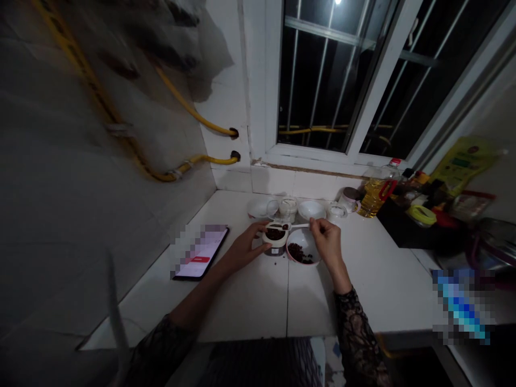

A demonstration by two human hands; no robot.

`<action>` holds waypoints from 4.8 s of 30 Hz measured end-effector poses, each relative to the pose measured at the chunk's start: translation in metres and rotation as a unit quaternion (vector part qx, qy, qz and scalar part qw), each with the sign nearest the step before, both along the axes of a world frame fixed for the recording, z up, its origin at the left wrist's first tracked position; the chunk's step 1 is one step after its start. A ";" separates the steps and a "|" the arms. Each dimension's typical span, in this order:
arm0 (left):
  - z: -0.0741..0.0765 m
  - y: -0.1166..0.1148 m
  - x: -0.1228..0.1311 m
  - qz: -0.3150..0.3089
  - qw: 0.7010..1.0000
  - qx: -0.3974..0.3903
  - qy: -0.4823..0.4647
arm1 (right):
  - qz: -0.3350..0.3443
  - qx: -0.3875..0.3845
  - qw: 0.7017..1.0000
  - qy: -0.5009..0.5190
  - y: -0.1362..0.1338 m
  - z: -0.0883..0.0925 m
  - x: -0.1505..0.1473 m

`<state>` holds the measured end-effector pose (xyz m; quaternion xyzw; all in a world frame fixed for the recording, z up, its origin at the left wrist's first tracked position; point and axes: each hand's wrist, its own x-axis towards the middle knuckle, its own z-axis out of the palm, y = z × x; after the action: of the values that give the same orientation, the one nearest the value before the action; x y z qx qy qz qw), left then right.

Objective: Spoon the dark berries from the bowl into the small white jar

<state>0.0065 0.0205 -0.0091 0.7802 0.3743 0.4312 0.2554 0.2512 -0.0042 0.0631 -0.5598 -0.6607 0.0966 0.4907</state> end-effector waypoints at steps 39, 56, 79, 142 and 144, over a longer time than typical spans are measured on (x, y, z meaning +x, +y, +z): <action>0.000 -0.001 0.000 0.005 1.000 -0.009 -0.008 | -0.001 -0.217 0.976 0.010 0.009 -0.029 0.045; -0.002 0.000 0.000 0.001 1.000 -0.004 -0.006 | 0.000 -0.201 0.977 0.077 0.007 -0.029 0.049; -0.002 0.001 0.000 -0.002 1.000 0.003 -0.001 | -0.016 -0.023 0.999 0.024 0.002 -0.011 -0.001; 0.001 -0.001 0.000 0.008 1.000 0.002 -0.002 | -0.073 -0.182 0.972 -0.131 0.005 -0.034 0.026; 0.001 -0.002 0.000 0.005 1.000 0.001 -0.005 | -0.076 -0.180 0.972 -0.132 0.005 -0.035 0.026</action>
<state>0.0062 0.0189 -0.0077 0.7767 0.3766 0.4365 0.2537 0.2775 0.0009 0.0283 -0.6954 -0.6469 0.1011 0.2960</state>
